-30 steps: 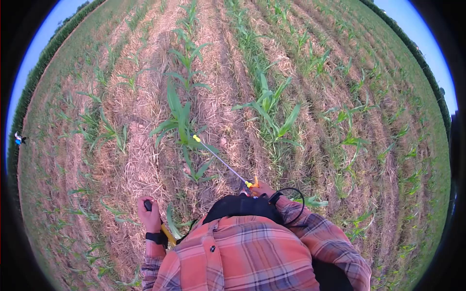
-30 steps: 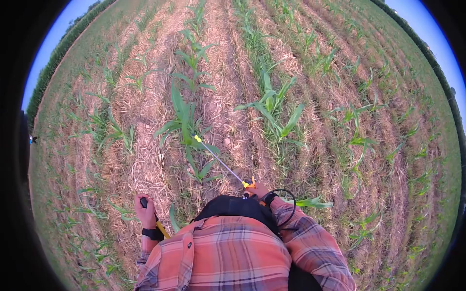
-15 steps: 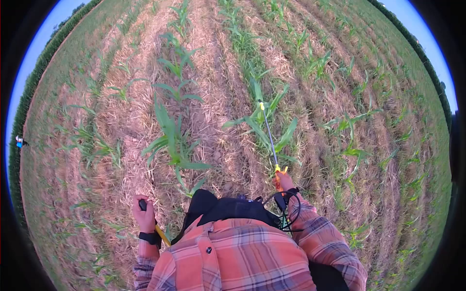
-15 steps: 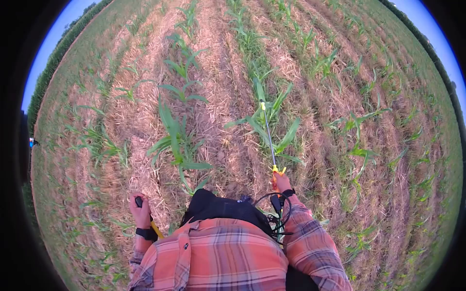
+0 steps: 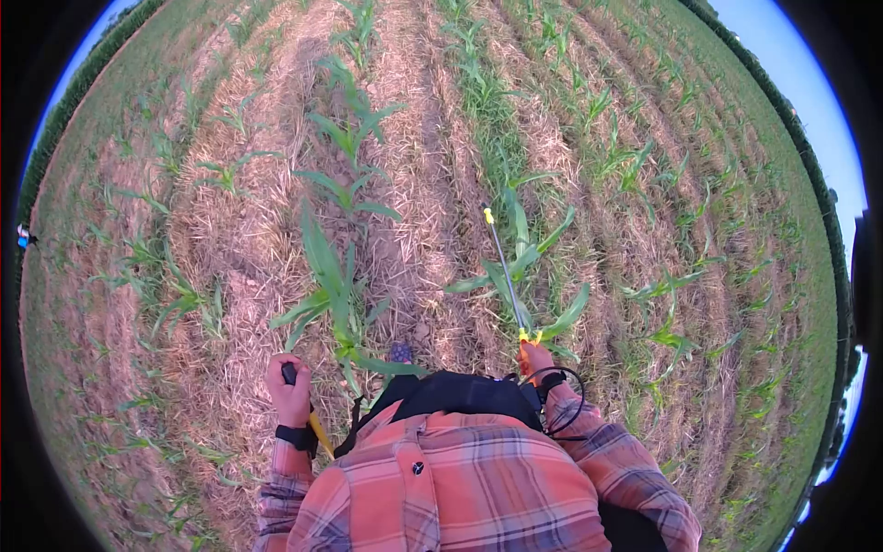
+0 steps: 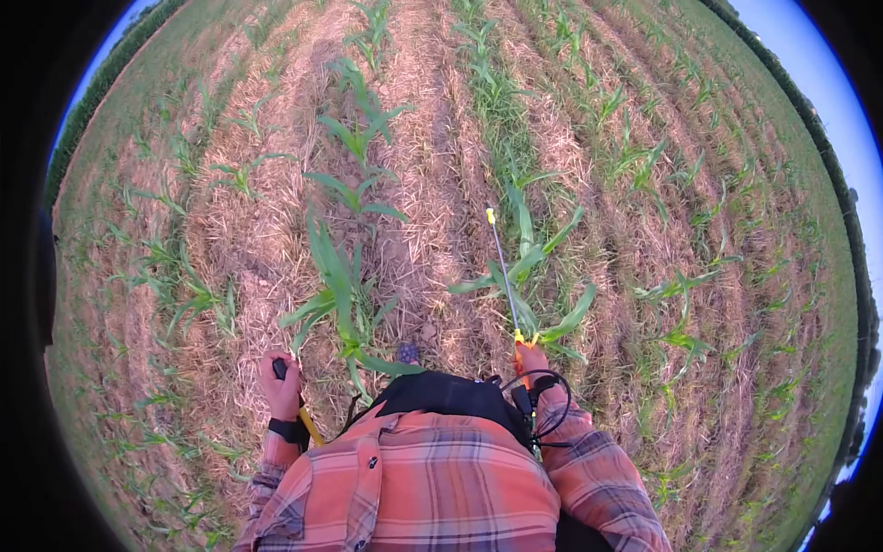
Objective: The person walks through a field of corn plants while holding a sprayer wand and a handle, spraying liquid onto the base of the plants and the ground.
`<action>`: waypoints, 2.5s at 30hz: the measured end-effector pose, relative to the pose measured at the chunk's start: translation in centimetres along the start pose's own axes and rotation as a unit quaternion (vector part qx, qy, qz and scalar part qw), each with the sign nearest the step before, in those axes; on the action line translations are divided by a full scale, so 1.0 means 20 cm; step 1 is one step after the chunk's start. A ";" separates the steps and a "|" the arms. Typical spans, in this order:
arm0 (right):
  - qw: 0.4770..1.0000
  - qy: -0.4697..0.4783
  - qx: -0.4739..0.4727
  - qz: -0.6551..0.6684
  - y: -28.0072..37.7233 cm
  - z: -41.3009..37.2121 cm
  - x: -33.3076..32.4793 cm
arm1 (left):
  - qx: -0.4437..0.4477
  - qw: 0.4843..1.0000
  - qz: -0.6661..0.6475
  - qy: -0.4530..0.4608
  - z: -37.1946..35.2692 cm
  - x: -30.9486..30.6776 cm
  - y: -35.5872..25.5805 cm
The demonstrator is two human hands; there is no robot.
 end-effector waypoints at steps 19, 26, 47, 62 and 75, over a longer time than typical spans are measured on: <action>0.943 0.252 -0.048 -0.213 0.40 0.59 0.81 | -0.011 0.999 0.043 -0.024 0.80 0.28 -0.21; 0.961 0.244 -0.044 -0.119 0.87 0.84 0.69 | 0.037 0.997 0.069 -0.003 1.15 0.56 -0.37; 0.999 -0.041 -0.008 -0.017 1.63 1.35 0.68 | 0.018 0.965 0.258 0.034 2.09 1.08 -0.01; 0.958 0.187 0.001 -0.215 1.96 1.60 1.55 | 0.029 0.998 -0.016 -0.055 2.33 0.48 -0.90; 0.995 0.053 -0.016 -0.086 2.53 2.20 1.42 | 0.031 0.971 0.235 -0.019 3.33 1.39 -0.24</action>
Point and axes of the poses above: each hand's wrist, its own z-axis towards the middle knuckle, its own x-axis out of the palm, y = z × x, the point moved 5 cm from there along z, towards the middle knuckle, and after that the axes turned 2 degrees about z, right-handed, at the moved point
